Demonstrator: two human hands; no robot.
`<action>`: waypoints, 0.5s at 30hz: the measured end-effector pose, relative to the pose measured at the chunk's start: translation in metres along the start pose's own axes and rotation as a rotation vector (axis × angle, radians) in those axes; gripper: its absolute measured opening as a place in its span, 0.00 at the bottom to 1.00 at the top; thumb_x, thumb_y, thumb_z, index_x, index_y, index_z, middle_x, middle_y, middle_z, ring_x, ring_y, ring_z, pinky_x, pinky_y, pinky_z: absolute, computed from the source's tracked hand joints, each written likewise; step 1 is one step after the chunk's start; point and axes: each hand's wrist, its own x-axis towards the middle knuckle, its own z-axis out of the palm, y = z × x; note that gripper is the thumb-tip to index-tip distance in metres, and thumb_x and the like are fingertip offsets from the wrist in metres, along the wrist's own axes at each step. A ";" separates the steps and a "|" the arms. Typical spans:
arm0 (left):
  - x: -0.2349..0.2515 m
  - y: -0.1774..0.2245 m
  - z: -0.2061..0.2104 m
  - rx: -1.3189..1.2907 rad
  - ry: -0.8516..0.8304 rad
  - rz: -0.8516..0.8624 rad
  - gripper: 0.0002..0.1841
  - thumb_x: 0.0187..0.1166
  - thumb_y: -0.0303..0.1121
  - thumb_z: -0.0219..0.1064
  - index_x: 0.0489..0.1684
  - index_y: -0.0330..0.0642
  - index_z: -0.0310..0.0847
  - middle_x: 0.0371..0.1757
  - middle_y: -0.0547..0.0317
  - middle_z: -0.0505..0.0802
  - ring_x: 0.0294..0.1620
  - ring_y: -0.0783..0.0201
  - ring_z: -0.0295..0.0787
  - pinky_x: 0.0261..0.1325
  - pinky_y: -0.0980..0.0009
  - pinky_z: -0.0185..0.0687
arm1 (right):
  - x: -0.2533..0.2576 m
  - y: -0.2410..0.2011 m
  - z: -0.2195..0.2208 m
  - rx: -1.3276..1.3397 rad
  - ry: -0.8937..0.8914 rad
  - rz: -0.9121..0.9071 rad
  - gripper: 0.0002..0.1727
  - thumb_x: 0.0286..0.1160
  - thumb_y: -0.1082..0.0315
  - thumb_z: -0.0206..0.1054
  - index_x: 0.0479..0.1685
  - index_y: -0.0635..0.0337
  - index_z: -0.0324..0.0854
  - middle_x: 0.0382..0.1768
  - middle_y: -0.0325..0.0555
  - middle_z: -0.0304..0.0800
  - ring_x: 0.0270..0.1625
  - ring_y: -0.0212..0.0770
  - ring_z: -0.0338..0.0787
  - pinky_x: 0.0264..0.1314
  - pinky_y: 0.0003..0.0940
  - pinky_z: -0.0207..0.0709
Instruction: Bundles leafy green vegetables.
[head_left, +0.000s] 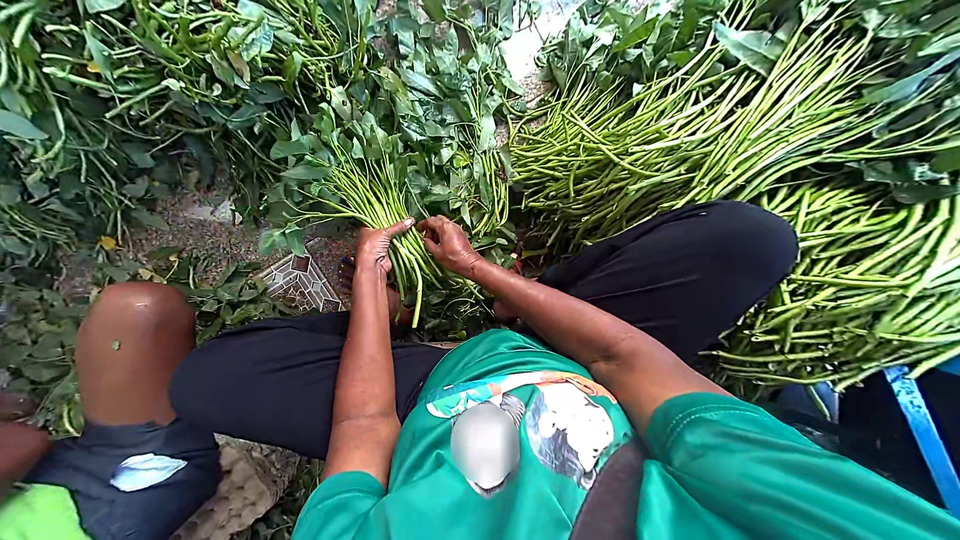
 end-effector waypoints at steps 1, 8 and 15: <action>-0.001 0.000 0.003 0.017 0.014 0.008 0.36 0.55 0.21 0.87 0.68 0.31 0.75 0.56 0.42 0.92 0.54 0.54 0.93 0.59 0.55 0.91 | 0.009 0.023 0.014 0.101 0.065 -0.118 0.18 0.80 0.76 0.60 0.65 0.74 0.83 0.54 0.68 0.88 0.57 0.60 0.89 0.66 0.51 0.81; 0.004 0.009 -0.006 -0.060 0.112 0.071 0.34 0.56 0.15 0.82 0.67 0.31 0.73 0.53 0.41 0.92 0.49 0.55 0.94 0.52 0.57 0.93 | -0.004 0.032 0.024 -0.055 -0.075 -0.057 0.19 0.92 0.62 0.55 0.58 0.72 0.83 0.60 0.68 0.86 0.64 0.65 0.89 0.67 0.63 0.79; 0.009 0.009 -0.013 -0.094 0.118 0.014 0.32 0.58 0.18 0.82 0.67 0.31 0.74 0.51 0.43 0.93 0.47 0.55 0.94 0.51 0.57 0.93 | -0.059 0.020 0.001 -0.204 -0.168 -0.024 0.26 0.95 0.54 0.49 0.54 0.70 0.83 0.56 0.65 0.88 0.57 0.65 0.91 0.59 0.64 0.81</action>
